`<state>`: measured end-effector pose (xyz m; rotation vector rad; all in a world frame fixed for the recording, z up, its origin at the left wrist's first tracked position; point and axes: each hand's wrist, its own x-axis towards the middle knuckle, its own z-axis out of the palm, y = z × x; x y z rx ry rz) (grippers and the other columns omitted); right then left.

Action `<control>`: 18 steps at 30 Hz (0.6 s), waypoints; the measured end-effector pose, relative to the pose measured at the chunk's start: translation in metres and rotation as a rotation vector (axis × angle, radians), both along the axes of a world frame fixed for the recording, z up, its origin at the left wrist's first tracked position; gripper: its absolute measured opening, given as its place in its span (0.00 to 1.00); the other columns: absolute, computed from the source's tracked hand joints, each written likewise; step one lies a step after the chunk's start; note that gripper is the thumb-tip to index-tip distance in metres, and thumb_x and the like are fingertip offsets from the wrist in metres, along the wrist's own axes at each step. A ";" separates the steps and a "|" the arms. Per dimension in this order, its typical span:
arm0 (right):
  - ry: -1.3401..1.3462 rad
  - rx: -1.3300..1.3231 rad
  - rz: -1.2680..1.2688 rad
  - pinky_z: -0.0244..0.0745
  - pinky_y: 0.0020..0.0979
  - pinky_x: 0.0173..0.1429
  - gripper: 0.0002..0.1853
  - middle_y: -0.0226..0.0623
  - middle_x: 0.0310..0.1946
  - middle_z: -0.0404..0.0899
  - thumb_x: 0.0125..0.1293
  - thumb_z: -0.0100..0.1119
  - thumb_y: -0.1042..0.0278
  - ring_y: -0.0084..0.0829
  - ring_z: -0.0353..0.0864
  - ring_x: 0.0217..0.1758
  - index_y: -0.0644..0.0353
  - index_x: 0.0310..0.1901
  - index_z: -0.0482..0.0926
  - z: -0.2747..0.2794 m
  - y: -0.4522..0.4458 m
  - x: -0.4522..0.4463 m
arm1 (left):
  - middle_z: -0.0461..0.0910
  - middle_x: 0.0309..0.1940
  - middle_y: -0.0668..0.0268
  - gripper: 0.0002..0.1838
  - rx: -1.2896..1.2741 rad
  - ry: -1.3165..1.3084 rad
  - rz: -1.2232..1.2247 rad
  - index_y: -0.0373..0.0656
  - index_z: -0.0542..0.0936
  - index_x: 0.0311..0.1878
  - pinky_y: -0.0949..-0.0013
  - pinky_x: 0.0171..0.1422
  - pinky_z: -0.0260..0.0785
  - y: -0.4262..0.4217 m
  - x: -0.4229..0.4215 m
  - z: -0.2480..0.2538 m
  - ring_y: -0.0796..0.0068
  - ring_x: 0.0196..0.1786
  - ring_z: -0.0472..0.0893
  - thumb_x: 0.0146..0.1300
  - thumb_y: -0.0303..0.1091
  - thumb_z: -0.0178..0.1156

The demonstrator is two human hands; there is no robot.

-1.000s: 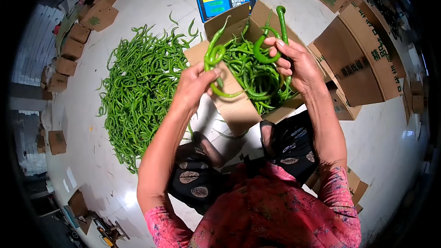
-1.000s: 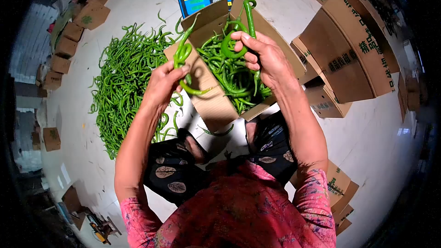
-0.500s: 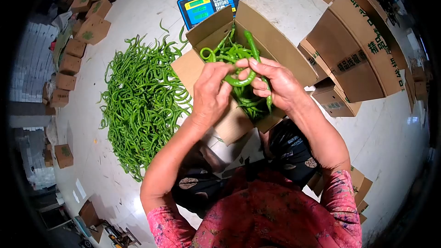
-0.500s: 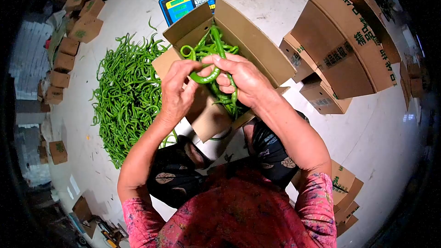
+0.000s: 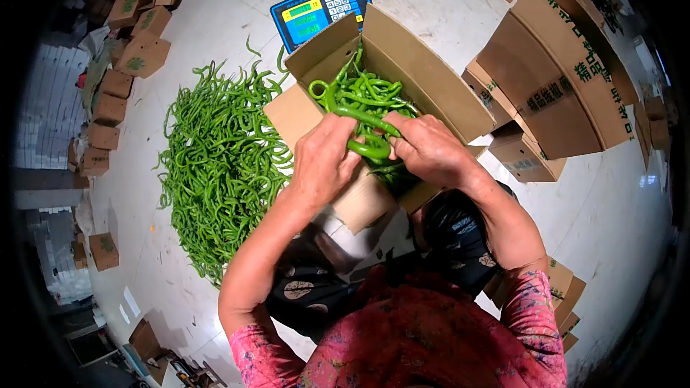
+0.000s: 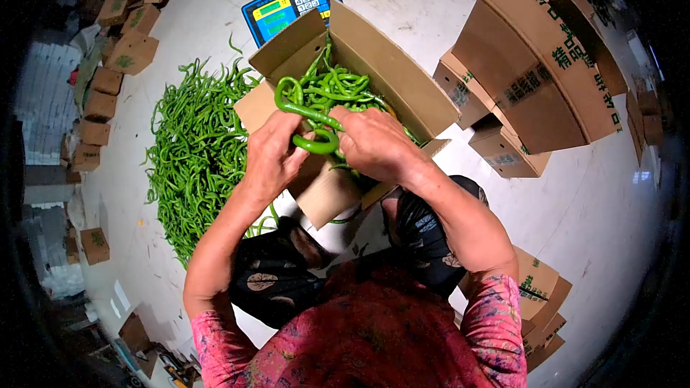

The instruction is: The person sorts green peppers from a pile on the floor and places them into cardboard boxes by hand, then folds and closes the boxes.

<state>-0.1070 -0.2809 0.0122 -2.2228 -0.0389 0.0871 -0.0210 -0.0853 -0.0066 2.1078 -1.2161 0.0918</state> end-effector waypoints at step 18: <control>-0.378 -0.154 -0.253 0.66 0.38 0.66 0.17 0.48 0.55 0.76 0.63 0.57 0.73 0.44 0.74 0.61 0.63 0.55 0.77 0.022 0.017 0.004 | 0.79 0.39 0.51 0.27 0.144 -0.069 0.251 0.38 0.78 0.55 0.56 0.49 0.72 0.007 0.104 -0.022 0.51 0.43 0.80 0.54 0.40 0.70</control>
